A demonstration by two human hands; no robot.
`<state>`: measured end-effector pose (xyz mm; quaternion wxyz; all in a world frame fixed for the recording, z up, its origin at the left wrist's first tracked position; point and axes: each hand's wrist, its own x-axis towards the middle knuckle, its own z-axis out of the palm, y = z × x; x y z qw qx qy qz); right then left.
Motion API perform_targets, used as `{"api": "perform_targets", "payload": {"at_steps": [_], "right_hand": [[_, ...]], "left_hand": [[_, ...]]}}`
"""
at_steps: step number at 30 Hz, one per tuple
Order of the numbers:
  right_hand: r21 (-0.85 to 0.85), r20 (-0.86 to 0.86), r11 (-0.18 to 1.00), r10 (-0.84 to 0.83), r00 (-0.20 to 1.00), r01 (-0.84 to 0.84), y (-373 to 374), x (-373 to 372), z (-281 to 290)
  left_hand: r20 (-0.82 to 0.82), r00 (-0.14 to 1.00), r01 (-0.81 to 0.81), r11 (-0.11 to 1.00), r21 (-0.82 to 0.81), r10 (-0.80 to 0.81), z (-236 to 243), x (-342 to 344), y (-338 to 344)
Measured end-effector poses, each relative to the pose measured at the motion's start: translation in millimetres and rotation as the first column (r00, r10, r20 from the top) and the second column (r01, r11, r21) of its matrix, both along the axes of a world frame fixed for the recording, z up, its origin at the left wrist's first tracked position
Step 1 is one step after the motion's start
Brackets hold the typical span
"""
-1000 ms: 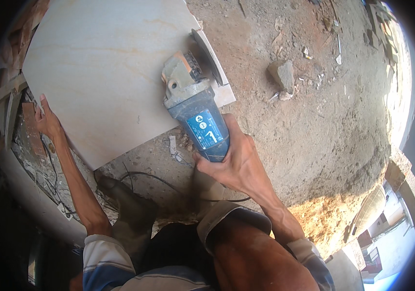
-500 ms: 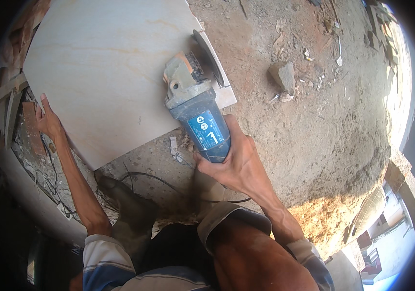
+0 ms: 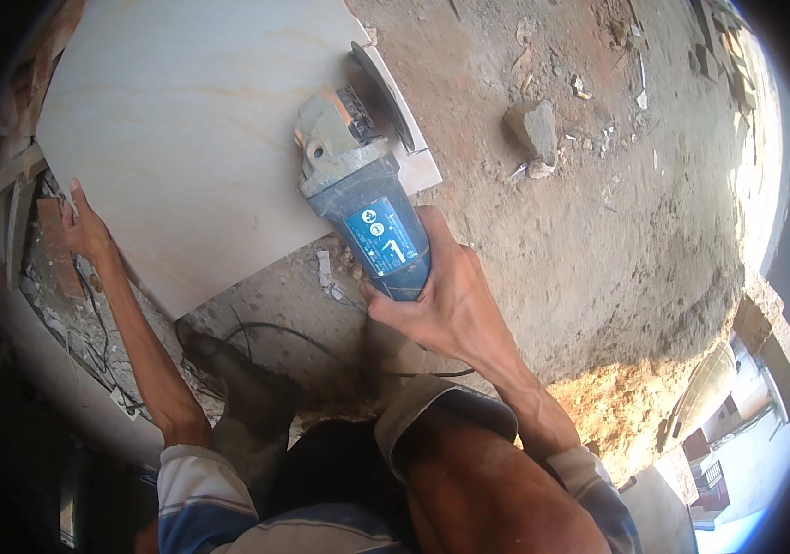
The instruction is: The person walks through a construction area, picks up a large floor tile, and uses a handheld angle grinder to cut a section out of the corner of the tile.
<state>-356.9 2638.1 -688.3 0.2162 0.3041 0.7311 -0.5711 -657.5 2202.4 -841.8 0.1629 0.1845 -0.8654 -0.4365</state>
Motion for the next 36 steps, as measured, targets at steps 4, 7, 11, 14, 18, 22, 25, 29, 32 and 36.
{"api": "perform_targets", "payload": {"at_steps": [4,7,11,14,18,22,25,29,32,36], "right_hand": [[-0.054,0.072,0.994,-0.088,0.994,0.092,-1.9,3.7,-1.1],[-0.039,0.049,0.995,-0.090,0.995,0.092,-2.8,8.2,-1.3],[-0.034,0.070,0.997,-0.071,0.995,0.073,-2.0,8.4,-0.1],[-0.024,0.060,0.997,-0.071,0.996,0.073,-3.2,11.5,-2.6],[-0.021,0.052,0.996,-0.080,0.995,0.082,-3.8,14.5,-2.4],[-0.007,0.040,0.998,-0.068,0.997,0.068,-3.2,15.9,-2.4],[-0.013,0.033,0.997,-0.070,0.997,0.070,-3.3,17.4,-3.4],[-0.013,0.020,0.997,-0.076,0.997,0.076,-4.2,20.0,-5.9],[-0.004,0.017,1.000,-0.015,1.000,0.015,-1.7,19.4,-4.5],[0.001,0.026,1.000,0.013,1.000,-0.013,-1.4,19.3,-3.9]], "left_hand": [[0.043,0.999,-0.015,0.999,-0.043,0.016,0.0,-2.0,-0.3],[0.047,0.999,0.011,1.000,0.006,-0.011,1.4,-3.5,-0.2],[0.028,0.999,-0.026,1.000,-0.010,0.027,-2.8,-1.5,0.9],[0.048,0.998,-0.028,0.999,-0.020,0.029,-1.9,-2.2,0.1],[0.062,0.998,0.007,1.000,0.013,-0.008,2.0,-1.5,-1.8],[0.064,0.998,-0.011,1.000,0.013,0.010,1.7,-0.9,2.9],[0.060,0.998,-0.010,1.000,-0.014,0.011,1.4,-2.2,0.1],[0.078,0.997,-0.013,1.000,0.000,0.013,0.1,-4.4,-2.2],[0.073,0.997,-0.012,1.000,-0.012,0.013,-0.7,-5.3,-5.1],[0.082,0.997,-0.004,1.000,-0.020,0.005,0.4,-4.3,-3.9]]}}
